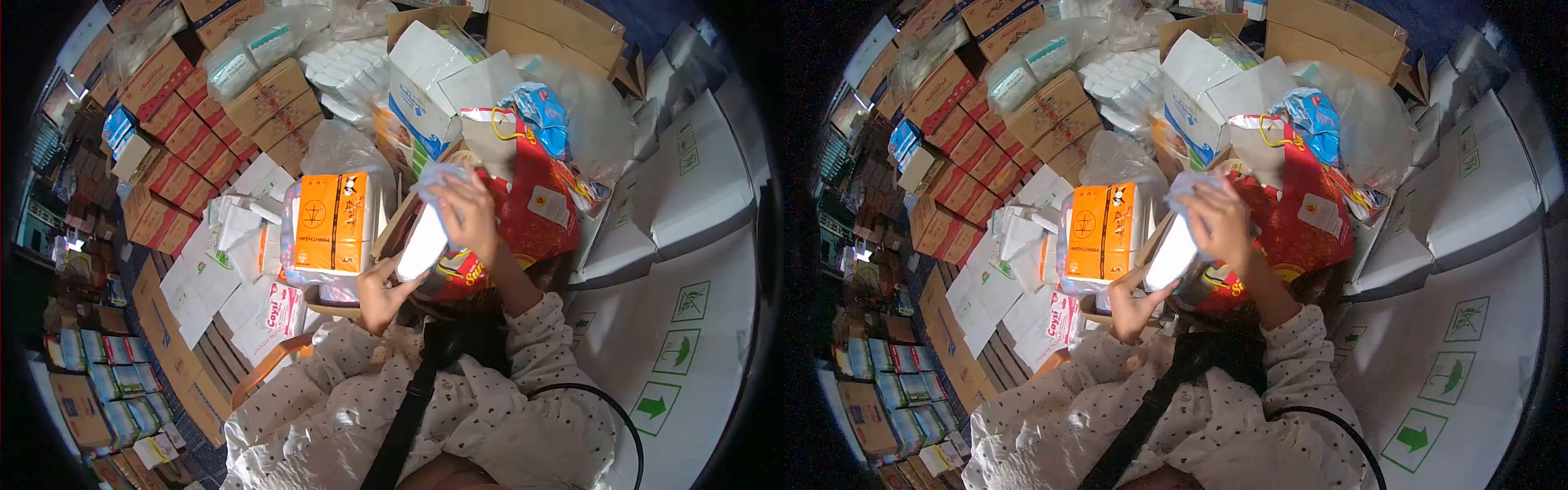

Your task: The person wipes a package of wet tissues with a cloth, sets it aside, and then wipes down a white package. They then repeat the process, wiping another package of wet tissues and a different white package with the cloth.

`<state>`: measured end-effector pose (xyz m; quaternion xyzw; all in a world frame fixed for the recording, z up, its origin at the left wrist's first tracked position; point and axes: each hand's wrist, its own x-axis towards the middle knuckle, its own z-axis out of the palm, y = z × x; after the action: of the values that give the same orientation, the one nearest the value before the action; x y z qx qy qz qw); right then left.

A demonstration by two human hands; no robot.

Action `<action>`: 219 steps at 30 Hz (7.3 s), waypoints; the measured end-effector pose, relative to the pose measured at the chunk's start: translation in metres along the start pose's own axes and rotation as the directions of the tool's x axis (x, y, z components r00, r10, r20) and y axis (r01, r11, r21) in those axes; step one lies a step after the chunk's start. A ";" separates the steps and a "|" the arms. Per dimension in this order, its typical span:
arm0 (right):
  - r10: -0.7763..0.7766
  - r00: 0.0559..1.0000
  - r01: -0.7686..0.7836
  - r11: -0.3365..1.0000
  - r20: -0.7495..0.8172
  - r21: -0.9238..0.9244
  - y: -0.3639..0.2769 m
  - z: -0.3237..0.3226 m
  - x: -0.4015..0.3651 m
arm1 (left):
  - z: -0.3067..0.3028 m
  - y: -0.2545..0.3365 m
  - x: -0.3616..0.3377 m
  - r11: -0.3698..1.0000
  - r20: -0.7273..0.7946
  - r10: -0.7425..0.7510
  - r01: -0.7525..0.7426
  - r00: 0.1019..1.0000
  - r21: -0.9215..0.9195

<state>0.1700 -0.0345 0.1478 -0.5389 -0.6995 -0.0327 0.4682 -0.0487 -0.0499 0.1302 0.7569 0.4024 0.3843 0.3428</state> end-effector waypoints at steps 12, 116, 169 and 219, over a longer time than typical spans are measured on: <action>-0.093 0.987 0.090 0.996 0.129 0.028 -0.016 0.004 -0.005 | -0.006 0.001 0.001 0.999 0.030 -0.054 0.054 0.998 -0.006; 0.164 0.773 0.024 0.958 -0.613 0.287 0.004 -0.023 0.012 | -0.047 0.040 0.010 0.832 -0.237 -0.021 -0.114 0.971 -0.543; 0.058 0.997 -0.031 0.918 -0.057 0.395 -0.087 0.060 -0.020 | -0.032 -0.040 0.001 0.994 -0.126 0.086 -0.094 0.988 -0.057; 0.197 0.944 -0.116 0.950 -0.266 0.291 -0.114 0.095 -0.028 | -0.030 -0.067 0.008 0.849 -0.054 -0.100 0.057 0.994 -0.525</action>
<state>0.0216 -0.0502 0.1276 -0.5131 -0.5751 0.0219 0.6369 -0.0941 -0.0073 0.0913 0.6027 0.3269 0.4942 0.5345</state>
